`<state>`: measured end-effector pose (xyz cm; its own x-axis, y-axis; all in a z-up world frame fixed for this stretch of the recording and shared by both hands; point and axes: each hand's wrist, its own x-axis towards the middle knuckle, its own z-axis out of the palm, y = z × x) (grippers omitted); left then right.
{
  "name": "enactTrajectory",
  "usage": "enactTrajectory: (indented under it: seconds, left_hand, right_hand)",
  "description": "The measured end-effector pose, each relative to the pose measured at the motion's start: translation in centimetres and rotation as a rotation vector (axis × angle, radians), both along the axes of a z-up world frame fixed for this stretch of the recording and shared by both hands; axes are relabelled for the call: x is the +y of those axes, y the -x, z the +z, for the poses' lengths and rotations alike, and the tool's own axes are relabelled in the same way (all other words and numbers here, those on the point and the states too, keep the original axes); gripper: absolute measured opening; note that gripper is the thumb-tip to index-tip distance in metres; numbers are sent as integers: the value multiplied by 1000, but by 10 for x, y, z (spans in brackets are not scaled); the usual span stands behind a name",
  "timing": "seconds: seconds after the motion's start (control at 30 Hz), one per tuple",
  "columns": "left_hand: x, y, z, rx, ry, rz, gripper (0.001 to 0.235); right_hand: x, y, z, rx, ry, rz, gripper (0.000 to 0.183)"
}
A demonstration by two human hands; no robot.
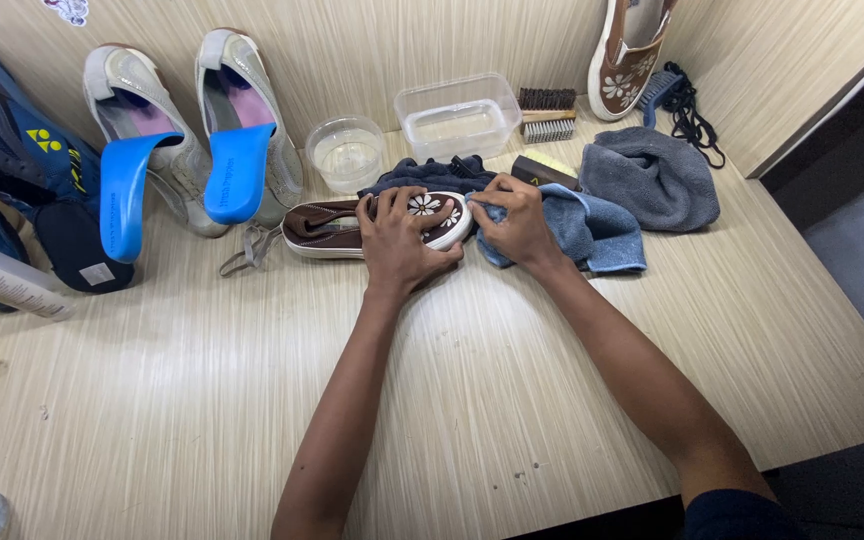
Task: The person cleans a brown slip-on shoe with a white floral pattern using a blue cloth. They wipe the white rubber sole, the brown upper, and the floral details, rotating the shoe to access different sides. The shoe is placed on a dark cloth on a light-colored wooden table.
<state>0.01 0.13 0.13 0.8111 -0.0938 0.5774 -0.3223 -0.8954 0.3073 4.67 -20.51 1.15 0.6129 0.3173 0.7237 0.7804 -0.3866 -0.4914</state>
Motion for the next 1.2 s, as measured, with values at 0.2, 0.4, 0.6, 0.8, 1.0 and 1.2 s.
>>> enactTrajectory:
  seconds: [0.2, 0.4, 0.6, 0.8, 1.0, 1.2]
  left_hand:
    - [-2, 3, 3, 29, 16, -7, 49]
    - [-4, 3, 2, 8, 22, 12, 43]
    - [-3, 2, 5, 27, 27, 6, 44]
    - [-4, 4, 6, 26, 19, 0, 48]
    - [-4, 3, 6, 27, 37, -10, 48]
    - [-5, 6, 8, 12, 35, -3, 47]
  right_hand:
    - [1, 13, 2, -2, 47, 134, 4]
    - [6, 21, 1, -5, 76, 192, 10]
    - [10, 11, -4, -63, 86, 147, 7]
    - [9, 7, 4, -63, 20, 23, 6]
    - [8, 10, 5, -60, 45, -10, 6]
    - [10, 23, 5, 7, 100, 126, 6]
